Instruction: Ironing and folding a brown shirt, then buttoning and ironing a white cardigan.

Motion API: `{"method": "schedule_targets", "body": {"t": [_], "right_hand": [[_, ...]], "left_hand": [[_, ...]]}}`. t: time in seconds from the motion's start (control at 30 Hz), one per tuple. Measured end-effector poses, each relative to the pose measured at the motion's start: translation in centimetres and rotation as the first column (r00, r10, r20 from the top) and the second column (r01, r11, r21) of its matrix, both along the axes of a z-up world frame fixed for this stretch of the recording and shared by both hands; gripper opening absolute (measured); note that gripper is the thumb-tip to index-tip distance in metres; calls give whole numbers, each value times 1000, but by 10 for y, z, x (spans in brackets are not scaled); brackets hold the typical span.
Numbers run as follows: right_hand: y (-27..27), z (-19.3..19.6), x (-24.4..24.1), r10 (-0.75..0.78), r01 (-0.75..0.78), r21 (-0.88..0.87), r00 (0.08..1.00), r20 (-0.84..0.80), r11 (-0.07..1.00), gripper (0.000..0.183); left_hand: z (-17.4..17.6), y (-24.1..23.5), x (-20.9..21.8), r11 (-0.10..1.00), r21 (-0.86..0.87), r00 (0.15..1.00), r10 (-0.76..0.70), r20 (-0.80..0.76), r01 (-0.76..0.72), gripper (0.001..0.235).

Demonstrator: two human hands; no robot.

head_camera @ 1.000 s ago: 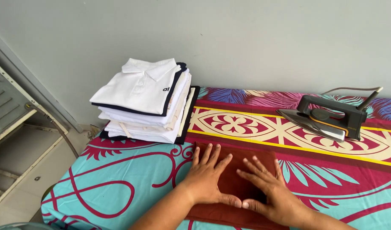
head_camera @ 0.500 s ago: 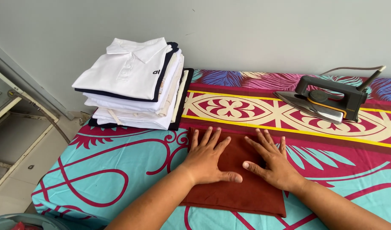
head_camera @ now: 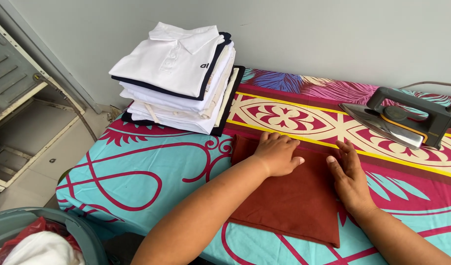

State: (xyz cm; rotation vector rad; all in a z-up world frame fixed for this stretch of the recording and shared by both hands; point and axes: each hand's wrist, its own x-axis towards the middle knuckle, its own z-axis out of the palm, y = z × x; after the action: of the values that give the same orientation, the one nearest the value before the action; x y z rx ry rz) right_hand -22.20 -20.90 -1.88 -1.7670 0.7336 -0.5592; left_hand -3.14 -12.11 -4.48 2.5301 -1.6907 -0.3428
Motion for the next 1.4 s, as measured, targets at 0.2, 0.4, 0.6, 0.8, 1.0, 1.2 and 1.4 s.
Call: {"method": "schedule_targets", "body": {"t": [0.2, 0.4, 0.6, 0.8, 1.0, 1.2, 1.4], "right_hand": [[3, 2, -6, -20, 18, 14, 989, 144, 1000, 50], [5, 6, -7, -28, 17, 67, 986, 166, 998, 54], [1, -1, -6, -13, -79, 311, 959, 284, 947, 61], [17, 54, -16, 284, -255, 549, 958, 34, 796, 78], [-14, 28, -20, 234, -240, 195, 971, 53, 951, 21], [-17, 58, -43, 147, -148, -28, 906, 397, 989, 22], [-41, 82, -34, 202, -194, -68, 851, 484, 979, 26]], "left_hand": [[-2, -60, -8, 1000, 21, 992, 9, -127, -6, 80], [-11, -84, 9, 998, -21, 956, -67, -286, 64, 55], [47, -48, 4, 965, -223, 833, -236, -500, 140, 48], [124, 21, 3, 888, -447, 752, -218, -622, -112, 33], [171, 97, 1, 694, -644, 740, -241, -628, -321, 14], [206, 155, -21, 621, -684, 693, -295, -657, -383, 12], [205, 149, -3, 632, -617, 594, -291, -750, -470, 14]]}}
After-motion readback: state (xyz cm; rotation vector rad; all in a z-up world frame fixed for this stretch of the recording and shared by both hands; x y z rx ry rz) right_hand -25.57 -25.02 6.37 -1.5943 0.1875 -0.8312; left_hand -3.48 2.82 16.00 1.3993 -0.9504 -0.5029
